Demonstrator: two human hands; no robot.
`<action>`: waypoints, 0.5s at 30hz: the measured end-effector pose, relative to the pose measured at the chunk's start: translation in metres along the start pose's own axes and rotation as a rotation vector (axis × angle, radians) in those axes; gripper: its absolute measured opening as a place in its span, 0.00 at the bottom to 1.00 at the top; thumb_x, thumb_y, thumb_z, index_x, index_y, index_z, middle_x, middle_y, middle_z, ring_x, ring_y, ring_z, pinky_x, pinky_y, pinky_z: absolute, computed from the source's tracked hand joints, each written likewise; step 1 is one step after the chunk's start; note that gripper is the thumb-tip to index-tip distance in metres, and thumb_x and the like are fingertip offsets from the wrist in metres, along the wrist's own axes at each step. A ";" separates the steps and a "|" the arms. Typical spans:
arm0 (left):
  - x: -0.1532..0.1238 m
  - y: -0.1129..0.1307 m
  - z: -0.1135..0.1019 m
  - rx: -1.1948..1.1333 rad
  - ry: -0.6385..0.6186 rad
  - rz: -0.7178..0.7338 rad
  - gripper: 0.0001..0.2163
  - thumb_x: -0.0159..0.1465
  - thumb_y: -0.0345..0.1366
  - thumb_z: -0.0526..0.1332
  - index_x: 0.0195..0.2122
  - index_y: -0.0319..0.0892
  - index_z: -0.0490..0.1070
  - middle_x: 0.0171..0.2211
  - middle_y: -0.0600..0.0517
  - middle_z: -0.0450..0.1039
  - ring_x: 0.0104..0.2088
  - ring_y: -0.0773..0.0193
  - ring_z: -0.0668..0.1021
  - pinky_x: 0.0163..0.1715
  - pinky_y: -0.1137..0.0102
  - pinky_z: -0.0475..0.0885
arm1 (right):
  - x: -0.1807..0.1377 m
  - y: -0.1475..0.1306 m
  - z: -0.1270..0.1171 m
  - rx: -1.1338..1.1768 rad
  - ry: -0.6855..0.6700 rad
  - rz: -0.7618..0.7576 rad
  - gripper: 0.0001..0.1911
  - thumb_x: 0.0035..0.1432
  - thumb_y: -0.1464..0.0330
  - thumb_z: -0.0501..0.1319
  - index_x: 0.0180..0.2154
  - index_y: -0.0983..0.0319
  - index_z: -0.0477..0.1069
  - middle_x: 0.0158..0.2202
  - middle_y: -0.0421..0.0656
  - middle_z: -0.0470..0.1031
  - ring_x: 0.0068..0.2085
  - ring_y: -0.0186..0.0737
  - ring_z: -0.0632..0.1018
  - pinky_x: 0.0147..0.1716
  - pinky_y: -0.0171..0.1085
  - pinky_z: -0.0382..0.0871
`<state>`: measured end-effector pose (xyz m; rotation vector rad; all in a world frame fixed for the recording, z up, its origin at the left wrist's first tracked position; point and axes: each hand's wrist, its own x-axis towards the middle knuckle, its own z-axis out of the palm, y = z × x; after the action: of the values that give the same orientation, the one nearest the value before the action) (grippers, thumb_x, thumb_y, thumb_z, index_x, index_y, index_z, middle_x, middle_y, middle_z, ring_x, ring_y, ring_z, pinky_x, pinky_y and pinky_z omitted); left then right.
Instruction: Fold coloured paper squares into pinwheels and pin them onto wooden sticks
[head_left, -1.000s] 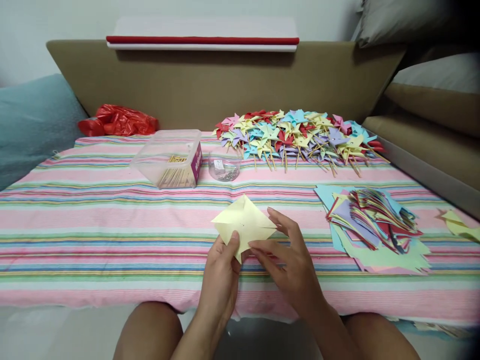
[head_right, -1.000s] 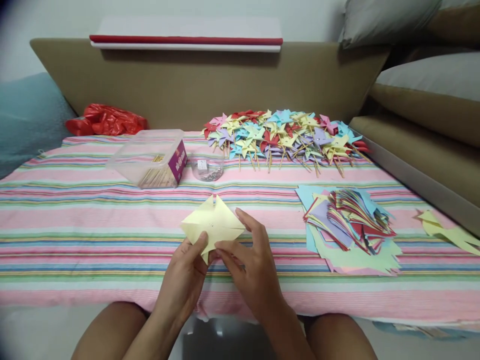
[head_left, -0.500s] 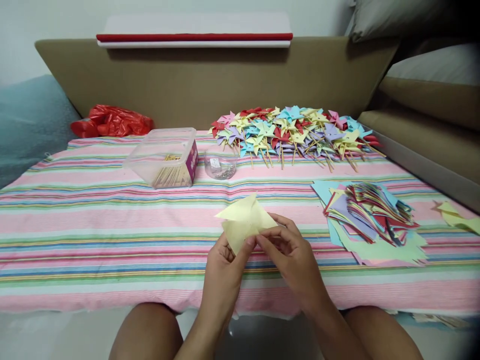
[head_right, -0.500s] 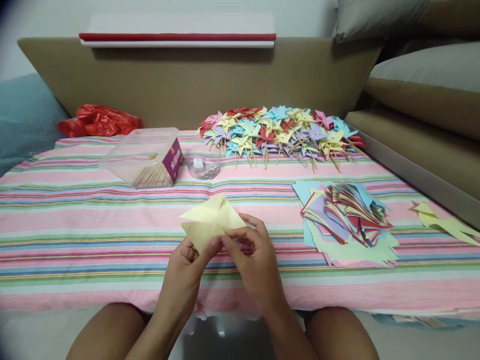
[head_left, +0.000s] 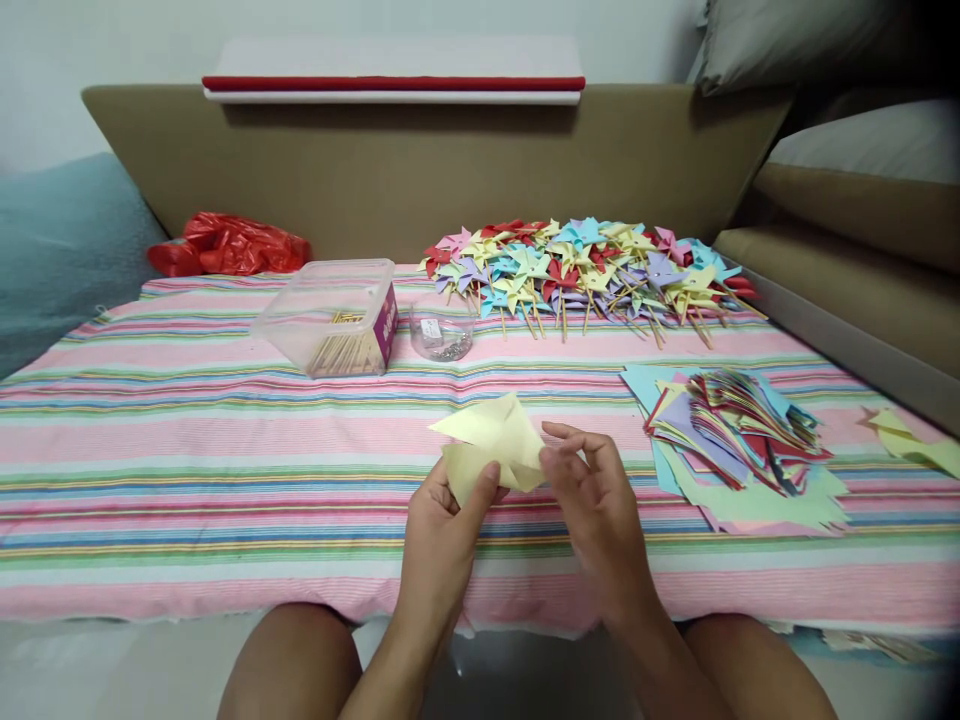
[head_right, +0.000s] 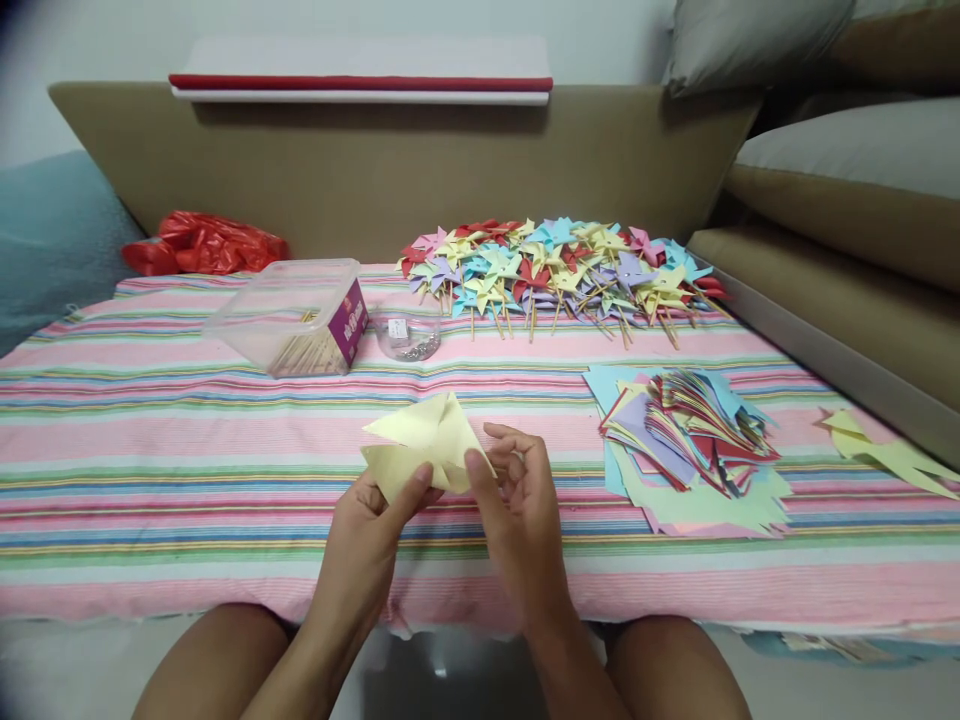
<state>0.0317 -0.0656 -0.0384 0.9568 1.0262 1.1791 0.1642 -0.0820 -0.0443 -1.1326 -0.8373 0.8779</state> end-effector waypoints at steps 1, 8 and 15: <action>0.001 0.002 -0.001 0.000 -0.023 0.001 0.19 0.62 0.42 0.69 0.52 0.41 0.76 0.45 0.46 0.82 0.46 0.54 0.82 0.47 0.65 0.76 | 0.001 -0.002 0.000 0.047 0.008 0.034 0.17 0.57 0.56 0.68 0.43 0.55 0.68 0.55 0.46 0.74 0.46 0.43 0.79 0.42 0.40 0.75; 0.005 0.017 -0.011 0.064 -0.253 -0.075 0.29 0.62 0.40 0.68 0.63 0.44 0.63 0.44 0.46 0.81 0.39 0.56 0.82 0.41 0.65 0.77 | 0.003 -0.011 -0.007 0.193 -0.157 0.377 0.53 0.46 0.60 0.76 0.66 0.53 0.49 0.40 0.44 0.84 0.38 0.46 0.83 0.37 0.42 0.78; 0.003 0.015 -0.012 0.140 -0.228 -0.101 0.31 0.62 0.40 0.68 0.65 0.46 0.60 0.38 0.50 0.80 0.37 0.59 0.82 0.37 0.69 0.76 | 0.001 -0.004 -0.002 0.249 -0.105 0.430 0.48 0.44 0.64 0.77 0.64 0.56 0.59 0.34 0.39 0.83 0.32 0.41 0.82 0.32 0.37 0.77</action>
<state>0.0167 -0.0597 -0.0279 1.1090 0.9705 0.9007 0.1674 -0.0830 -0.0408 -1.0681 -0.5540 1.3678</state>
